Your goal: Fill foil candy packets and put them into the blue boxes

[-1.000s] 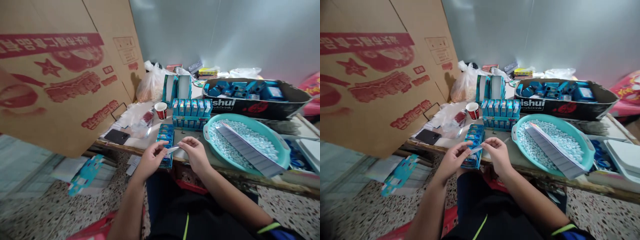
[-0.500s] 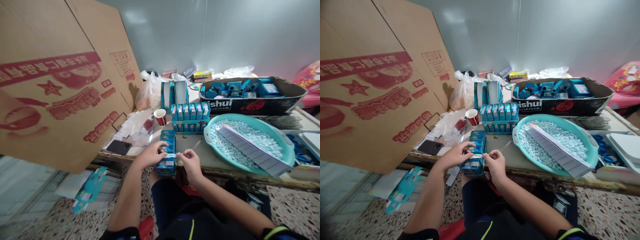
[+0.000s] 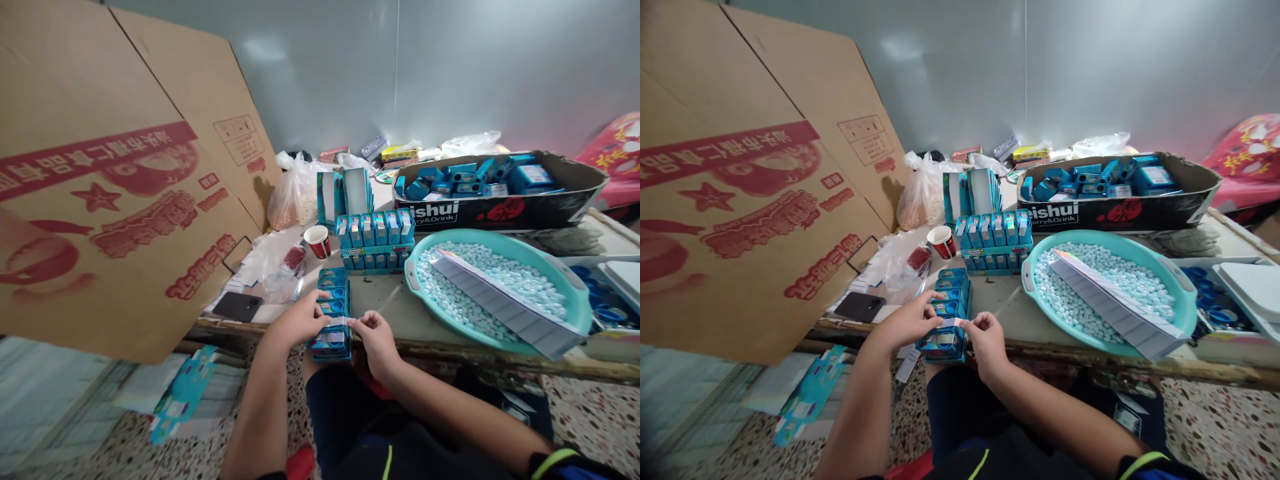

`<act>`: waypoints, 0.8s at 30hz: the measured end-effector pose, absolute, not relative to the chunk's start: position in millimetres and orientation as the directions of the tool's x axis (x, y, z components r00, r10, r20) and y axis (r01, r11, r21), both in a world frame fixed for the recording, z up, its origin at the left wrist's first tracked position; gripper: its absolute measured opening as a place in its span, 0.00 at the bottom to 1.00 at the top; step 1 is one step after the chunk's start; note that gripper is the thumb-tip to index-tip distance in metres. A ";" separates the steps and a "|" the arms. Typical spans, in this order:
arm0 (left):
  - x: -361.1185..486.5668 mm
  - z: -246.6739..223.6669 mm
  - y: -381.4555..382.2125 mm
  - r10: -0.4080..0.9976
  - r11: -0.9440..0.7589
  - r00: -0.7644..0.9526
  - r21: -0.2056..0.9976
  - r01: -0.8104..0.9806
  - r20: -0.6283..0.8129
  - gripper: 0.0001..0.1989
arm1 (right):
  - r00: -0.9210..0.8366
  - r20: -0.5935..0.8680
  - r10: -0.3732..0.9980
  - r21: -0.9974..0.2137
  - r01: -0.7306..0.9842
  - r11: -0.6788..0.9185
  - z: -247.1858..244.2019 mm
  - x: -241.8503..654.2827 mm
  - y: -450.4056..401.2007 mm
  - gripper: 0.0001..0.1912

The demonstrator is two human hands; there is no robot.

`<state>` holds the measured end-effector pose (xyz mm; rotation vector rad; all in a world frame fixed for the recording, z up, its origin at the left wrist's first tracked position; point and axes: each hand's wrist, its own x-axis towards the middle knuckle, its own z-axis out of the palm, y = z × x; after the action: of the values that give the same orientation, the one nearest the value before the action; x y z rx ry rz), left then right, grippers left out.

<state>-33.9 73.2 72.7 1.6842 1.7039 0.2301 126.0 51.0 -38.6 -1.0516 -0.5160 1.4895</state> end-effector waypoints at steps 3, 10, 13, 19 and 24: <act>-31.3 79.0 72.7 0.935 0.091 0.128 0.572 0.815 -0.330 0.26 | 0.075 -0.272 0.959 -0.790 -0.586 -0.178 -30.4 129.9 50.1 0.24; -36.5 82.8 71.3 0.938 0.140 0.097 0.619 0.773 -0.333 0.21 | 0.016 -0.248 0.969 -0.786 -0.587 -0.192 -19.3 131.9 47.1 0.23; -37.8 76.8 72.0 0.929 0.196 0.041 0.583 0.788 -0.367 0.22 | -0.018 -0.317 0.948 -0.775 -0.572 -0.270 -27.3 128.0 45.9 0.24; -46.8 65.9 74.1 0.961 0.198 -0.058 0.528 0.826 -0.269 0.26 | -0.126 -0.391 0.912 -0.705 -0.596 -0.385 -45.8 113.8 47.0 0.28; -59.7 49.6 66.0 0.989 0.139 -0.053 0.735 0.663 -0.139 0.28 | -0.210 -0.400 0.892 -0.698 -0.560 -0.445 -43.4 128.6 34.9 0.24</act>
<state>-59.7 66.0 49.6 1.5904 1.7854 0.6565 128.6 34.9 -43.4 -0.9756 -0.5037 1.8259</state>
